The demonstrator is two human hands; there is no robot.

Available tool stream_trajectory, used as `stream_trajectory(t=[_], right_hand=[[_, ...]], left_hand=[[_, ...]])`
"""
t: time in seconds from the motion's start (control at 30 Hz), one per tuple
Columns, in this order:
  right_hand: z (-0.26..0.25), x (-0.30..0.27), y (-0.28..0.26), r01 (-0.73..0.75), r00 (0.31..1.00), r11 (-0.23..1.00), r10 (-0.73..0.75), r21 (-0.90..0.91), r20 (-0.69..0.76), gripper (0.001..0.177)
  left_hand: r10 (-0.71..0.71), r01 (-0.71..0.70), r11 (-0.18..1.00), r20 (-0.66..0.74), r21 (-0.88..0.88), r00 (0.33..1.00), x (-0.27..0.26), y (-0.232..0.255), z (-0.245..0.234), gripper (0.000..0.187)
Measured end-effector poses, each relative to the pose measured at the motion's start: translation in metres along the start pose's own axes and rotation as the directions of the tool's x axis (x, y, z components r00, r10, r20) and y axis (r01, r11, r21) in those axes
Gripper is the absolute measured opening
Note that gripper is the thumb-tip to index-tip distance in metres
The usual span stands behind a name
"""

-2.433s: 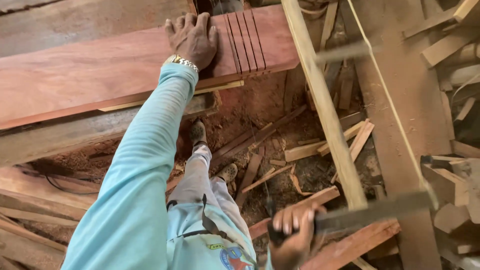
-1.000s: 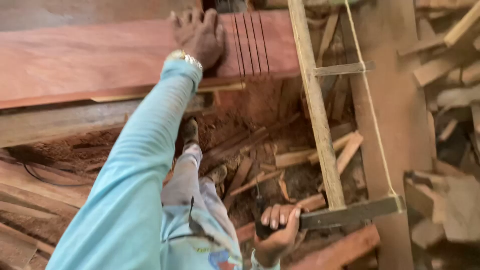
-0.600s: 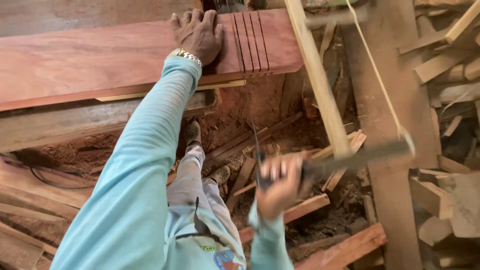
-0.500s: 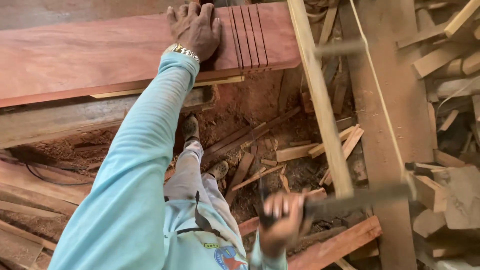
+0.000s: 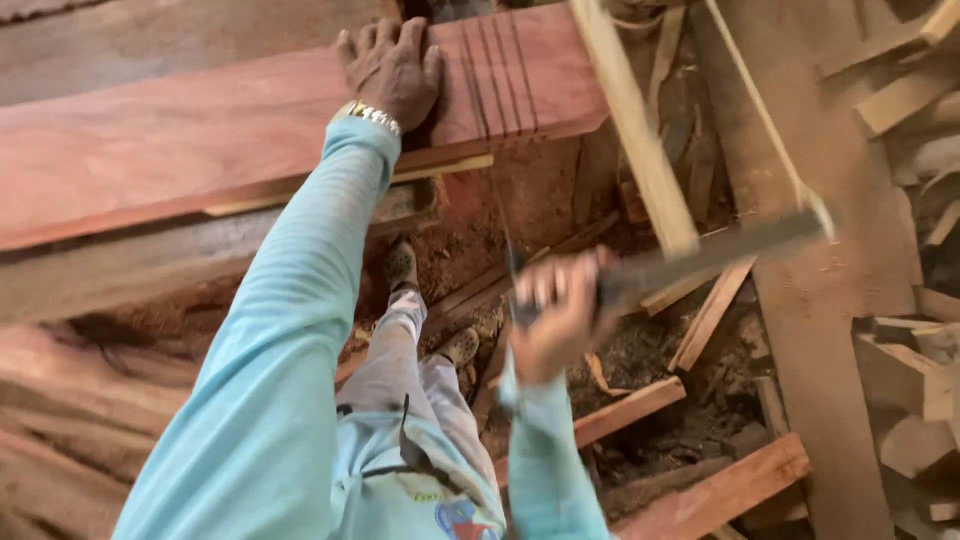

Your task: Use a manual bow saw to cut parallel notches into a wooden board.

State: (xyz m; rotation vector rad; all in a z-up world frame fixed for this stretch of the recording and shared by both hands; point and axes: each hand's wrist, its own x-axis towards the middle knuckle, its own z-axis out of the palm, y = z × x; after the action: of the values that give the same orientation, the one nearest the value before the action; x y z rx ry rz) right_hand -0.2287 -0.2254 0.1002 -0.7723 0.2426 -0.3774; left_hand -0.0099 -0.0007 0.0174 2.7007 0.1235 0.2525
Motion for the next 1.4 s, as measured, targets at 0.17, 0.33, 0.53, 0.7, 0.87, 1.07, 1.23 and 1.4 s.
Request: stream_trajectory(t=[0.17, 0.33, 0.53, 0.7, 0.87, 1.07, 1.23, 1.4], right_hand=[[-0.079, -0.086, -0.065, -0.032, 0.999, 0.999, 0.033, -0.009, 0.03, 0.002], [-0.084, -0.068, -0.034, -0.084, 0.955, 0.975, 0.019, -0.206, -0.297, 0.01], [-0.006, 0.006, 0.019, 0.034, 0.993, 0.998, -0.039, -0.045, -0.116, 0.002], [-0.003, -0.034, -0.048, 0.04, 0.999, 0.998, -0.042, -0.052, -0.023, 0.022], [-0.059, -0.104, -0.1, -0.027, 0.994, 0.994, 0.016, -0.102, -0.107, 0.014], [-0.059, -0.026, 0.008, -0.074, 0.983, 0.994, 0.06, -0.075, -0.176, 0.007], [0.032, 0.01, 0.002, -0.017, 0.989, 1.0, 0.014, -0.019, -0.148, 0.013], [-0.035, -0.048, -0.057, 0.048, 0.999, 0.996, -0.048, -0.081, -0.004, 0.024]], left_hand=[[-0.011, 0.006, 0.998, 0.075, 0.068, 0.997, 0.009, -0.017, 0.024, 0.045], [-0.029, 0.022, 0.989, 0.049, 0.148, 0.998, 0.02, -0.006, 0.013, 0.042], [0.002, -0.004, 0.998, 0.035, 0.06, 0.999, 0.008, -0.007, 0.012, 0.044], [0.05, -0.049, 0.997, -0.01, 0.064, 0.999, 0.001, -0.015, 0.02, 0.043], [-0.004, 0.0, 0.998, 0.064, 0.07, 0.998, 0.009, -0.007, 0.013, 0.041], [-0.023, 0.016, 0.994, 0.064, 0.109, 0.998, 0.004, 0.002, 0.005, 0.043], [0.045, -0.041, 0.988, -0.019, 0.149, 0.999, 0.008, -0.017, 0.029, 0.044], [0.011, -0.012, 0.998, 0.016, 0.061, 1.0, 0.005, -0.008, 0.01, 0.044]])
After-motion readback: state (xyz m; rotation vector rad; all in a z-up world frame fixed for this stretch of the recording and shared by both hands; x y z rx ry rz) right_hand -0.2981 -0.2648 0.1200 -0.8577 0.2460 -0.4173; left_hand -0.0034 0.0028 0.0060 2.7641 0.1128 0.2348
